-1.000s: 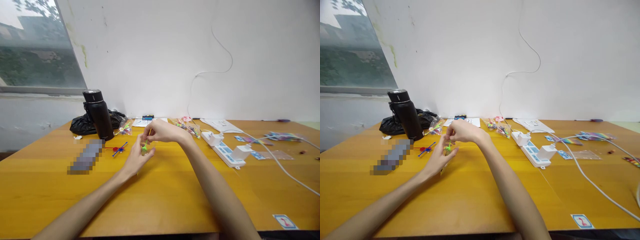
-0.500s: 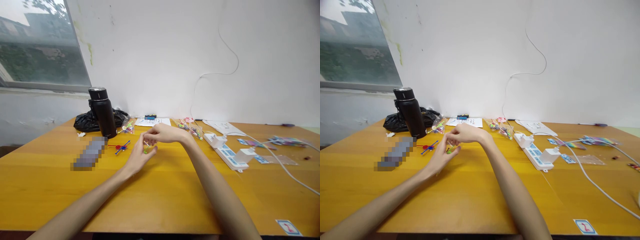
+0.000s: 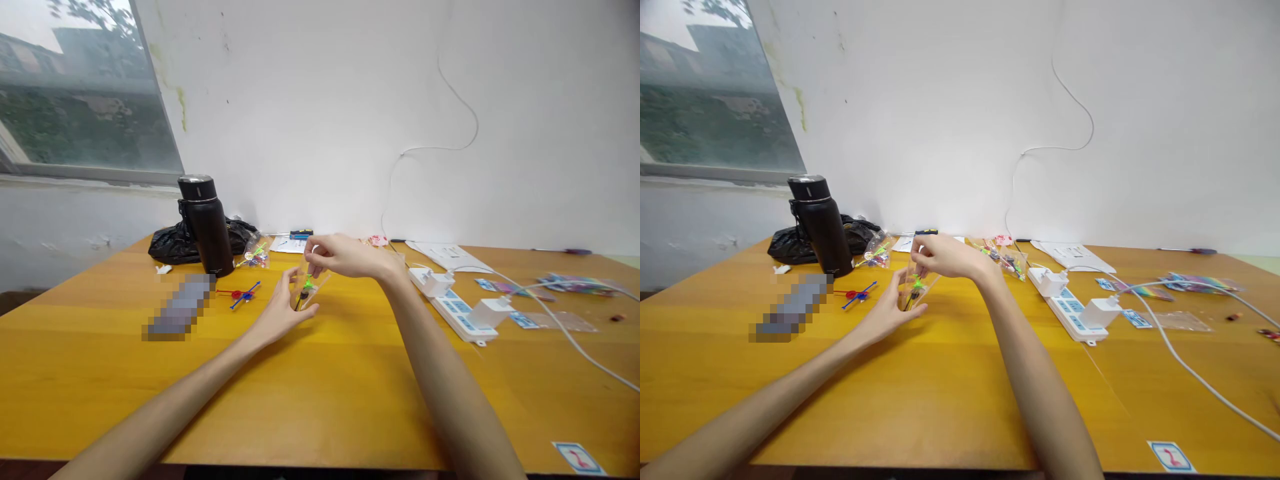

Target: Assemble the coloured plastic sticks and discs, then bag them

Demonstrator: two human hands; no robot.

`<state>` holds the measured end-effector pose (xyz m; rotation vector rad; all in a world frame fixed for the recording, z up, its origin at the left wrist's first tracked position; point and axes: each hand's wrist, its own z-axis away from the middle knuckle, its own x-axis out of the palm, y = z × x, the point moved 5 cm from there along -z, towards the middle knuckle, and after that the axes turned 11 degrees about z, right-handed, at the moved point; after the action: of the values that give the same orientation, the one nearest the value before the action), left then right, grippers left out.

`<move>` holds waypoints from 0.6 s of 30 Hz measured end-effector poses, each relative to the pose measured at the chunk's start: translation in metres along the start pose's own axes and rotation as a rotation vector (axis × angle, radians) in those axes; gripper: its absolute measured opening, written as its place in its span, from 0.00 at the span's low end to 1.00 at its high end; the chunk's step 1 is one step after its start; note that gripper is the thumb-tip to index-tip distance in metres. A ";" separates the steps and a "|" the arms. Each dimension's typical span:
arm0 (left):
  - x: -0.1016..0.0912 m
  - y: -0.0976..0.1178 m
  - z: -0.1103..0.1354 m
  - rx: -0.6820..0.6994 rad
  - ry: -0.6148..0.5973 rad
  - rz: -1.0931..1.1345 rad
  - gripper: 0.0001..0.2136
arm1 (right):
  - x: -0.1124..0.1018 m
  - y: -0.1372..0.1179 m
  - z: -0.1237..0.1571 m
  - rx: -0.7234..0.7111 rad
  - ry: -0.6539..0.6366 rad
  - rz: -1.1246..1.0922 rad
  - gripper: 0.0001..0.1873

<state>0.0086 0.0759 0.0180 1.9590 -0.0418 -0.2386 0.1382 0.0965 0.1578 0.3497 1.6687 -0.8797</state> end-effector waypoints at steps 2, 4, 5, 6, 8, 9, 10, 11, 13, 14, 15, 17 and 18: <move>0.001 -0.002 0.000 -0.035 -0.024 0.014 0.33 | -0.002 0.000 0.004 0.019 -0.028 -0.053 0.05; 0.003 -0.002 0.000 -0.052 -0.051 0.025 0.32 | 0.001 0.000 0.005 0.034 -0.085 -0.136 0.04; 0.004 -0.002 0.000 -0.052 -0.067 0.033 0.31 | 0.004 0.000 0.005 0.035 -0.117 -0.169 0.04; 0.005 -0.001 0.000 -0.045 -0.082 0.041 0.31 | 0.006 -0.001 0.004 0.032 -0.145 -0.189 0.04; 0.007 -0.001 0.000 -0.027 -0.103 0.060 0.30 | 0.011 -0.001 0.002 0.017 -0.180 -0.195 0.04; 0.008 -0.002 0.000 -0.023 -0.109 0.074 0.30 | 0.012 -0.001 0.001 0.012 -0.187 -0.191 0.04; 0.009 -0.003 0.000 -0.023 -0.115 0.089 0.29 | 0.013 -0.001 0.001 0.009 -0.188 -0.184 0.05; 0.009 -0.004 0.000 -0.028 -0.117 0.103 0.28 | 0.014 -0.001 0.000 0.005 -0.187 -0.174 0.05; 0.010 -0.007 0.000 -0.048 -0.110 0.125 0.27 | 0.015 -0.002 -0.001 -0.013 -0.201 -0.157 0.07; 0.010 -0.008 0.000 -0.059 -0.102 0.129 0.26 | 0.017 -0.002 -0.001 -0.028 -0.216 -0.151 0.07; 0.009 -0.009 0.000 -0.069 -0.093 0.129 0.25 | 0.018 -0.003 -0.001 -0.046 -0.236 -0.147 0.07; 0.008 -0.008 0.000 -0.078 -0.076 0.126 0.24 | 0.022 -0.004 -0.001 -0.083 -0.288 -0.159 0.09; 0.008 -0.006 0.000 -0.073 -0.071 0.125 0.24 | 0.024 -0.005 -0.001 -0.100 -0.316 -0.172 0.10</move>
<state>0.0160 0.0774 0.0112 1.8669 -0.1983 -0.2243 0.1277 0.0886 0.1372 -0.0036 1.4554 -0.9222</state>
